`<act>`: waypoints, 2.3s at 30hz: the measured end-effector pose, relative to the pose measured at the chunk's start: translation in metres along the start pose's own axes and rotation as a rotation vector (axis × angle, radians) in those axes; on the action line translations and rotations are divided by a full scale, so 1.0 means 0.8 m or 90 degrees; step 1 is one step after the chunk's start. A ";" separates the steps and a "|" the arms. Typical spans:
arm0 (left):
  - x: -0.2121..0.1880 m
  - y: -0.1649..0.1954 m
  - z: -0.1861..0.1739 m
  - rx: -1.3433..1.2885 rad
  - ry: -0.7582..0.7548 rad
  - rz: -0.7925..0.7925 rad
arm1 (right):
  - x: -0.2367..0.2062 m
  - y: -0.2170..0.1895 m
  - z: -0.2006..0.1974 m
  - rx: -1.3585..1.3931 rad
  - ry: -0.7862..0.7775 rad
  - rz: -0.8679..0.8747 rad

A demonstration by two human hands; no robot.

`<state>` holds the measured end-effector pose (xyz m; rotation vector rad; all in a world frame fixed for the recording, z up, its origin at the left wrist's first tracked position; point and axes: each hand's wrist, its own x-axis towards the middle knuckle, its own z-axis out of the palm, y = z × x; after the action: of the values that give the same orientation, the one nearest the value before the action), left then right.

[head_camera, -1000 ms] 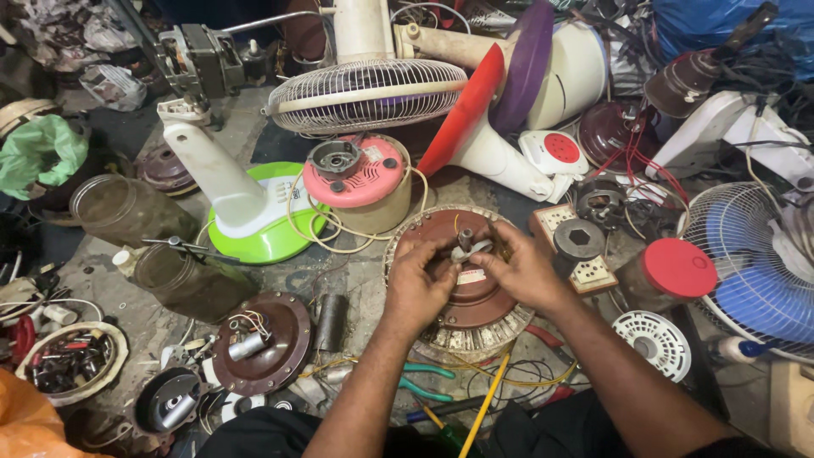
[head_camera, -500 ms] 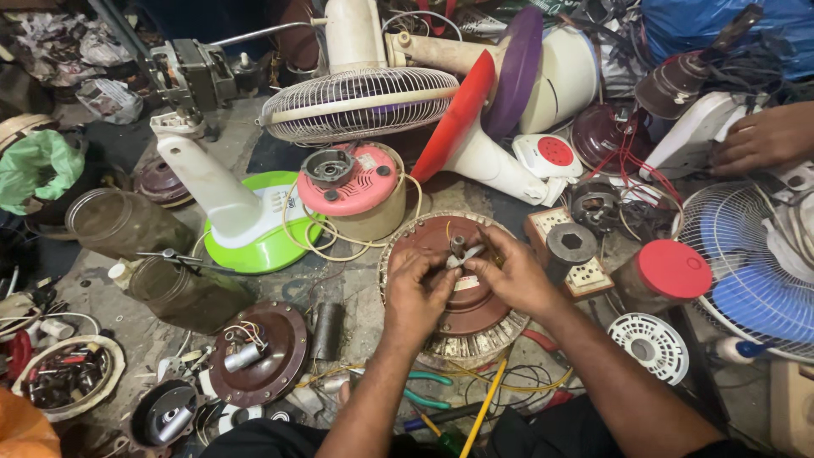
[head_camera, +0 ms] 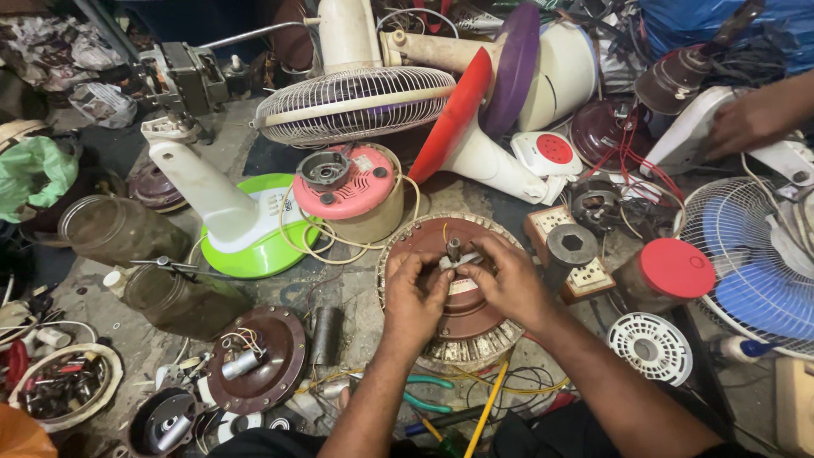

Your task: The person sits on the floor of a cluttered fan repair workshop and repairs an electric fan motor. They unscrew and remove parts from the motor housing by hand, use a screwdriver on the housing, fit a component onto the motor shaft, and use pliers to grip and adjust parts while handling wires.

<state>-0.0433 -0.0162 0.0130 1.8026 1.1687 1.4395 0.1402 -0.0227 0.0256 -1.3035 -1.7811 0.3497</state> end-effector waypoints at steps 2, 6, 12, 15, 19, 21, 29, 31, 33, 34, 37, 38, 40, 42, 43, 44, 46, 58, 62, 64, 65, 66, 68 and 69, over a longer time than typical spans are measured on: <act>-0.001 -0.002 0.000 -0.023 -0.001 -0.021 | -0.001 0.000 0.001 -0.008 0.015 -0.030; -0.002 -0.005 -0.001 -0.048 -0.006 -0.044 | -0.006 -0.002 0.004 -0.033 0.037 -0.022; 0.001 -0.009 0.004 -0.086 -0.015 -0.067 | -0.005 -0.008 0.000 0.059 0.034 0.046; 0.000 -0.006 0.007 -0.137 -0.016 -0.068 | -0.003 -0.009 -0.004 0.065 0.010 0.063; -0.001 -0.003 0.004 -0.149 -0.018 -0.046 | -0.004 -0.011 -0.005 0.002 0.006 0.019; -0.002 -0.003 0.002 -0.105 -0.006 -0.032 | -0.004 -0.010 -0.004 0.004 0.009 -0.012; -0.001 -0.003 0.004 -0.042 0.011 -0.059 | 0.006 0.005 -0.009 0.013 -0.009 -0.013; 0.002 0.000 0.002 -0.006 0.007 -0.023 | 0.006 0.008 -0.008 0.007 -0.019 -0.006; 0.003 0.005 0.000 0.006 -0.001 -0.040 | 0.007 0.011 -0.006 0.032 -0.019 0.025; 0.004 0.008 0.000 -0.001 -0.006 -0.075 | 0.009 0.012 -0.004 0.044 -0.018 0.039; 0.006 0.014 0.000 -0.043 -0.014 -0.133 | 0.014 0.017 0.000 0.116 -0.061 0.181; 0.007 0.014 0.000 -0.059 -0.015 -0.146 | 0.016 0.019 0.001 0.113 -0.067 0.177; 0.008 0.012 0.001 -0.055 -0.013 -0.142 | 0.017 0.021 0.002 0.109 -0.078 0.170; 0.007 0.008 0.003 -0.034 -0.003 -0.117 | 0.017 0.021 0.003 0.084 -0.076 0.168; 0.007 0.005 0.004 -0.015 0.006 -0.093 | 0.016 0.021 0.003 0.071 -0.073 0.167; 0.006 0.002 0.005 0.005 0.015 -0.067 | 0.016 0.020 0.003 0.087 -0.076 0.176; 0.004 -0.002 0.007 0.022 0.033 0.006 | 0.014 0.017 0.002 0.119 -0.080 0.194; 0.003 -0.007 0.008 -0.031 0.011 -0.072 | -0.020 -0.045 0.030 -0.001 0.295 0.046; 0.004 -0.009 0.009 -0.020 0.021 -0.090 | -0.027 -0.058 0.037 -0.115 0.272 0.137; 0.003 -0.010 0.009 -0.018 0.021 -0.076 | -0.030 -0.063 0.039 -0.074 0.263 0.147; 0.003 -0.011 0.008 -0.019 0.022 -0.070 | -0.030 -0.064 0.039 -0.077 0.255 0.159; 0.002 -0.011 0.008 -0.023 0.022 -0.062 | -0.030 -0.064 0.040 -0.080 0.247 0.170; -0.001 -0.011 0.006 -0.034 0.020 -0.047 | -0.028 -0.062 0.043 -0.082 0.232 0.193; -0.002 -0.010 0.006 -0.024 0.028 -0.027 | -0.027 -0.060 0.044 -0.082 0.225 0.205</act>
<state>-0.0415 -0.0130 0.0043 1.7196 1.1866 1.4734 0.0843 -0.0522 0.0264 -1.6359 -1.3173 0.1662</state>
